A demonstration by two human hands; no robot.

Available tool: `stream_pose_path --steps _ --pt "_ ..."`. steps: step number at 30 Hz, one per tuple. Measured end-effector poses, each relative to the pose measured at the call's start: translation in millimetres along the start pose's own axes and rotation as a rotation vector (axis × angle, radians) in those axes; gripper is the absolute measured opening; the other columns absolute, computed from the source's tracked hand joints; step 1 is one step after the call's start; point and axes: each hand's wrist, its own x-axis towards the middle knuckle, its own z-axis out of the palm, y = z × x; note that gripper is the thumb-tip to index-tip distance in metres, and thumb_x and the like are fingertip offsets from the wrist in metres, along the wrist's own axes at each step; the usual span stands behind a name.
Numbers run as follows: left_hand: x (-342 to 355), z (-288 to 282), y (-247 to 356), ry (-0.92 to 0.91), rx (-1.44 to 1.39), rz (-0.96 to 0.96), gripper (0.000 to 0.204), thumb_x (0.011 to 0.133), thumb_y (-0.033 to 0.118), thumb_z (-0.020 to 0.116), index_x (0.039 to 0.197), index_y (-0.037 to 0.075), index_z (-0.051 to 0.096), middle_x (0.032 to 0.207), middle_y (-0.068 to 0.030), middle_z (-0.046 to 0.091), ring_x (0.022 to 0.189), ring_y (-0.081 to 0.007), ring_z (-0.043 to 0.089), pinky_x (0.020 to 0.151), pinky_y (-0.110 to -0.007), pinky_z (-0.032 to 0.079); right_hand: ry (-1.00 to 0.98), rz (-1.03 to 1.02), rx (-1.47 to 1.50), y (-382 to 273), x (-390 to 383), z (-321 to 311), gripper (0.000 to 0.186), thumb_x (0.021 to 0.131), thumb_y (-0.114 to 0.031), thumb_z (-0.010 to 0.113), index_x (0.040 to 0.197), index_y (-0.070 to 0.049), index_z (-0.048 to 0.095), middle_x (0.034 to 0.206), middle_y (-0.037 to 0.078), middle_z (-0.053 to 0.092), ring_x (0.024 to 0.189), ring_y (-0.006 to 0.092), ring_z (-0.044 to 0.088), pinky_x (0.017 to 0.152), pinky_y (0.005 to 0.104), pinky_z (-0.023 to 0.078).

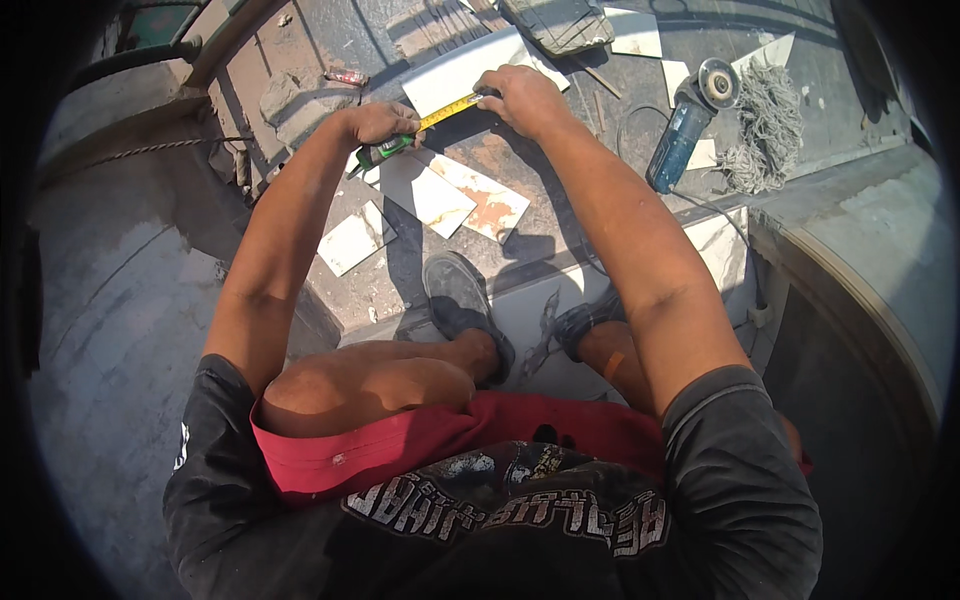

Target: Measure and cut a piece of tile using a tape measure and an angle grinder.

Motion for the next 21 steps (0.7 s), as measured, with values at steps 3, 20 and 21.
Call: stream_pose_path --steps 3,20,21 --pt "-1.0 0.1 -0.2 0.016 0.011 -0.018 0.026 0.104 0.018 0.051 0.096 0.005 0.072 0.088 -0.0019 0.071 0.078 -0.0115 0.064 0.075 -0.028 0.051 0.003 0.015 -0.001 -0.3 -0.6 3.5 0.027 0.092 -0.033 0.07 0.112 -0.016 0.07 0.107 0.01 0.07 0.107 0.0315 0.064 0.091 0.0437 0.052" --pt "1.8 1.5 -2.9 0.024 0.054 0.064 0.023 0.101 0.016 0.053 0.095 0.005 0.072 0.087 -0.0021 0.07 0.08 -0.0124 0.063 0.075 -0.029 0.05 0.013 0.023 0.025 2.6 2.7 4.2 0.026 0.09 -0.033 0.071 0.109 -0.015 0.07 0.105 0.01 0.07 0.104 0.033 0.065 0.089 0.0442 0.052" --pt "1.4 1.3 -1.4 0.023 0.053 0.064 0.023 0.101 0.016 0.053 0.095 0.005 0.072 0.087 -0.0021 0.07 0.08 -0.0124 0.063 0.075 -0.029 0.05 0.011 0.023 0.025 4.2 2.0 3.1 0.026 0.09 -0.033 0.071 0.109 -0.015 0.07 0.105 0.01 0.07 0.104 0.033 0.065 0.089 0.0442 0.052"
